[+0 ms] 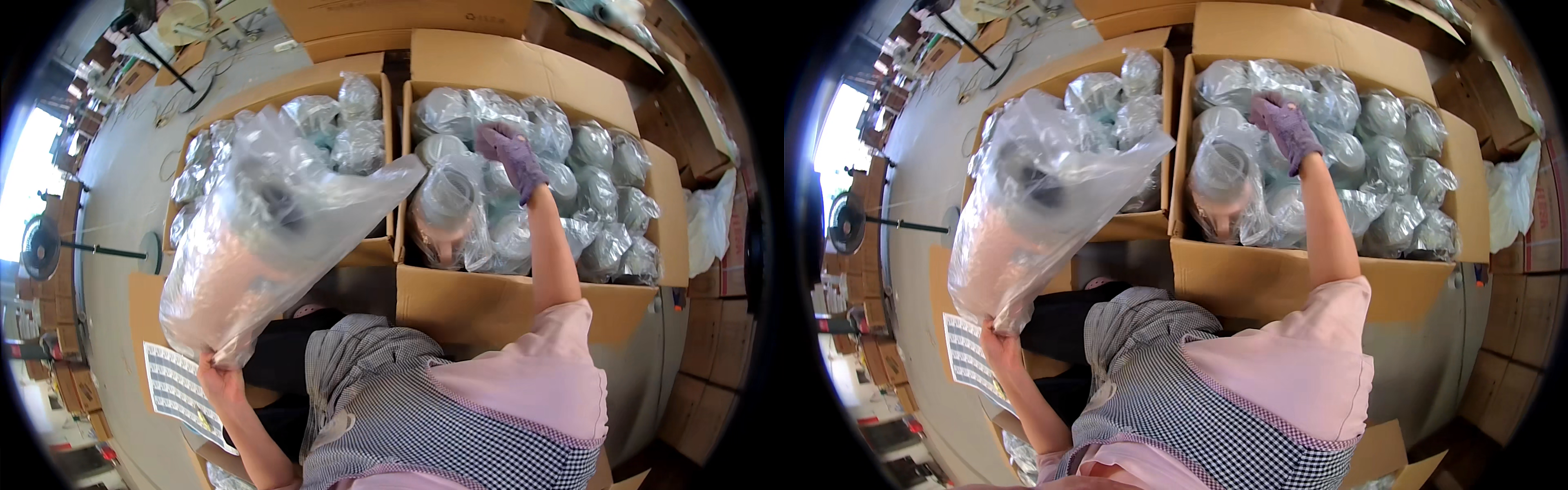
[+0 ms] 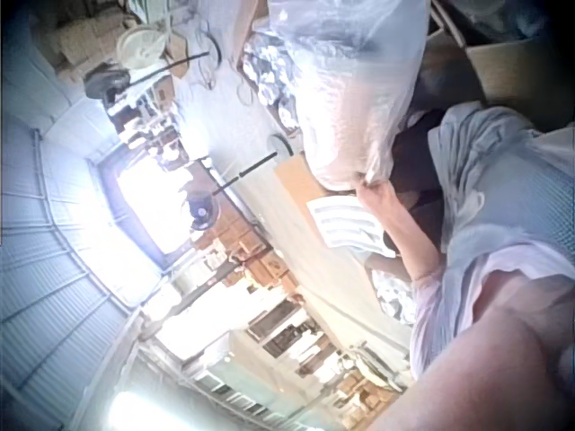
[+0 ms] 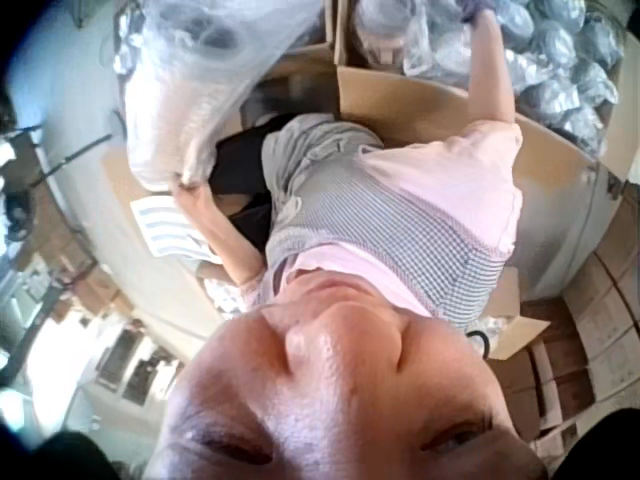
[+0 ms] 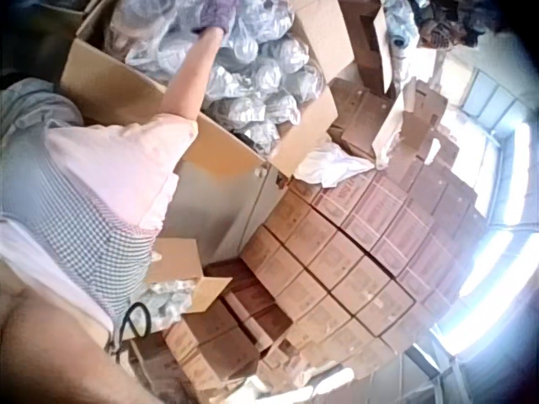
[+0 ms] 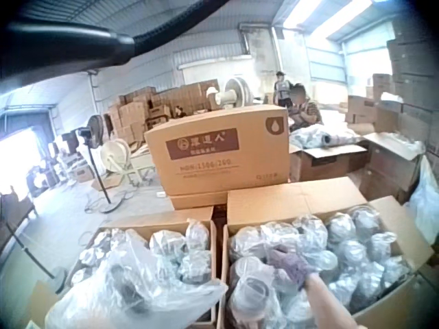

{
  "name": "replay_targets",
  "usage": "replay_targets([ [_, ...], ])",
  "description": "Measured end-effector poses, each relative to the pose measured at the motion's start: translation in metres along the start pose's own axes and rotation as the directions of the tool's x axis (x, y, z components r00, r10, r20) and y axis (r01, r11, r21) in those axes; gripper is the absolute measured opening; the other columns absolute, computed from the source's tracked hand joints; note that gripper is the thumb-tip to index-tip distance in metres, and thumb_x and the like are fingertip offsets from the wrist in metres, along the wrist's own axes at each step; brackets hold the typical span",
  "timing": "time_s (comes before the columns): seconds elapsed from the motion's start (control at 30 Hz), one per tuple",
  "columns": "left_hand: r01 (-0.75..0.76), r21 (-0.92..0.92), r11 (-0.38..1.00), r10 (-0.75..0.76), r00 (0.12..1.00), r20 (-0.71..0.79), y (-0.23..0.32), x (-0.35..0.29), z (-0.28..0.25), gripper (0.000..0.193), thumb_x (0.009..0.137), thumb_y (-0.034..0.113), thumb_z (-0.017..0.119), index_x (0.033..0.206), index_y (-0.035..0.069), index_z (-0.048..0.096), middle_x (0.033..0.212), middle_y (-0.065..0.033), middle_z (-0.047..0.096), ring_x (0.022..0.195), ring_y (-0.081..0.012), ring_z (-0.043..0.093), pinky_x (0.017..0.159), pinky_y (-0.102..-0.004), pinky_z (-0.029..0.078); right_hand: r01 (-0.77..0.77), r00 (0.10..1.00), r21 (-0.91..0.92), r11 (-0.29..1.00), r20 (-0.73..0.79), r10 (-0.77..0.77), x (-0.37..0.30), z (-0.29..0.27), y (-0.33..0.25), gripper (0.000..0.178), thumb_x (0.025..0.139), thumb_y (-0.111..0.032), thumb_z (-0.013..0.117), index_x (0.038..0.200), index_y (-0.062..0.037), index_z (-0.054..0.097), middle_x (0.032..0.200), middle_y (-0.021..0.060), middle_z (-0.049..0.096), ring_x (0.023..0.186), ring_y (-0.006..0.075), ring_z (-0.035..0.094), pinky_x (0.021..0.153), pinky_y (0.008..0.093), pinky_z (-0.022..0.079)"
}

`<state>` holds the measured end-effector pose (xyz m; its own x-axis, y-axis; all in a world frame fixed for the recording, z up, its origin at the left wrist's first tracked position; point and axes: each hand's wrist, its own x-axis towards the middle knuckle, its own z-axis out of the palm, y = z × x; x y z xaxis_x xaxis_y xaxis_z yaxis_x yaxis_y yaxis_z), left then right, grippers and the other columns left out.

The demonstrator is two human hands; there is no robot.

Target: The person assembles cylindrical containers by inserting inner liners into outer shells and securing lids. They handle plastic-wrapped containers, remove protective film, and place assembled units into cardboard boxes.

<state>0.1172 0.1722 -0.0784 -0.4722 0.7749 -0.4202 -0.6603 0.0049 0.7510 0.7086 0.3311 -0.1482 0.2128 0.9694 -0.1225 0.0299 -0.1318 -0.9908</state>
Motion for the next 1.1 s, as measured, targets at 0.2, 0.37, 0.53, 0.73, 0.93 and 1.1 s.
replay_targets([
  [0.2, -0.009, 0.012, 1.000, 0.009, 1.000, 0.030, 0.005, 0.016, -0.021, 0.047, 0.081, 0.000, 0.050, 0.127, -0.009, 0.047, 0.127, -0.0200, 0.054, 0.119, -0.0348, 0.053, 0.104, -0.0520, 0.044, 0.175, 0.964, -0.727, 0.664, -0.010, -0.264, 0.022, 0.031, 0.127, 0.047, 0.090, -0.037, 0.055, 0.117, 0.0015, 0.051, 0.101, 0.0237, 0.066, 0.095, 0.0356, 0.065, 0.083, 0.0417, 0.051],
  [0.37, -0.112, 0.092, 0.989, 0.120, 0.989, -0.084, 0.015, -0.005, -0.029, 0.052, 0.077, 0.000, 0.051, 0.128, -0.009, 0.047, 0.129, -0.0207, 0.053, 0.120, -0.0349, 0.052, 0.105, -0.0510, 0.042, 0.032, 0.998, -0.616, 0.787, 0.064, 0.009, -0.042, 0.085, 0.069, 0.050, 0.092, -0.037, 0.057, 0.128, -0.0038, 0.046, 0.104, 0.0227, 0.064, 0.100, 0.0346, 0.062, 0.086, 0.0395, 0.048],
  [0.53, -0.114, 0.056, 0.992, 0.120, 0.983, -0.137, 0.021, -0.006, -0.034, 0.052, 0.078, -0.001, 0.051, 0.129, -0.010, 0.045, 0.131, -0.0214, 0.052, 0.121, -0.0350, 0.051, 0.106, -0.0499, 0.041, 0.039, 0.979, -0.512, 0.858, 0.194, 0.071, -0.046, 0.063, 0.031, 0.046, 0.091, -0.031, 0.059, 0.123, -0.0009, 0.049, 0.106, 0.0240, 0.063, 0.097, 0.0394, 0.061, 0.088, 0.0443, 0.048],
  [0.73, -0.179, 0.074, 0.981, 0.190, 0.965, -0.181, 0.038, -0.010, -0.028, 0.051, 0.079, -0.001, 0.050, 0.130, -0.011, 0.044, 0.133, -0.0212, 0.050, 0.123, -0.0344, 0.049, 0.108, -0.0490, 0.039, 0.449, 0.867, -0.811, 0.376, 0.497, 0.036, -0.098, 0.093, -0.024, 0.032, 0.087, -0.022, 0.061, 0.116, -0.0058, 0.061, 0.100, 0.0131, 0.067, 0.096, 0.0329, 0.065, 0.081, 0.0419, 0.052],
  [0.93, -0.187, 0.080, 0.979, 0.199, 0.962, -0.186, 0.051, -0.009, -0.025, 0.054, 0.077, -0.002, 0.051, 0.131, -0.009, 0.045, 0.133, -0.0202, 0.050, 0.122, -0.0336, 0.049, 0.108, -0.0495, 0.039, 0.843, 0.425, -0.529, -0.090, 0.554, 0.716, -0.079, 0.120, 0.070, 0.036, 0.091, -0.021, 0.053, 0.125, -0.0126, 0.060, 0.115, 0.0069, 0.066, 0.108, 0.0293, 0.063, 0.088, 0.0458, 0.050],
  [1.1, -0.181, 0.125, 0.976, 0.201, 0.963, -0.178, 0.072, -0.007, -0.056, 0.054, 0.075, -0.002, 0.052, 0.128, -0.005, 0.048, 0.126, -0.0178, 0.055, 0.117, -0.0313, 0.053, 0.105, -0.0480, 0.043, 0.853, 0.381, -0.514, -0.092, 0.492, 0.783, -0.078, 0.119, 0.083, 0.042, 0.092, -0.021, 0.050, 0.133, -0.0144, 0.056, 0.132, 0.0067, 0.059, 0.119, 0.0271, 0.058, 0.097, 0.0452, 0.047],
])
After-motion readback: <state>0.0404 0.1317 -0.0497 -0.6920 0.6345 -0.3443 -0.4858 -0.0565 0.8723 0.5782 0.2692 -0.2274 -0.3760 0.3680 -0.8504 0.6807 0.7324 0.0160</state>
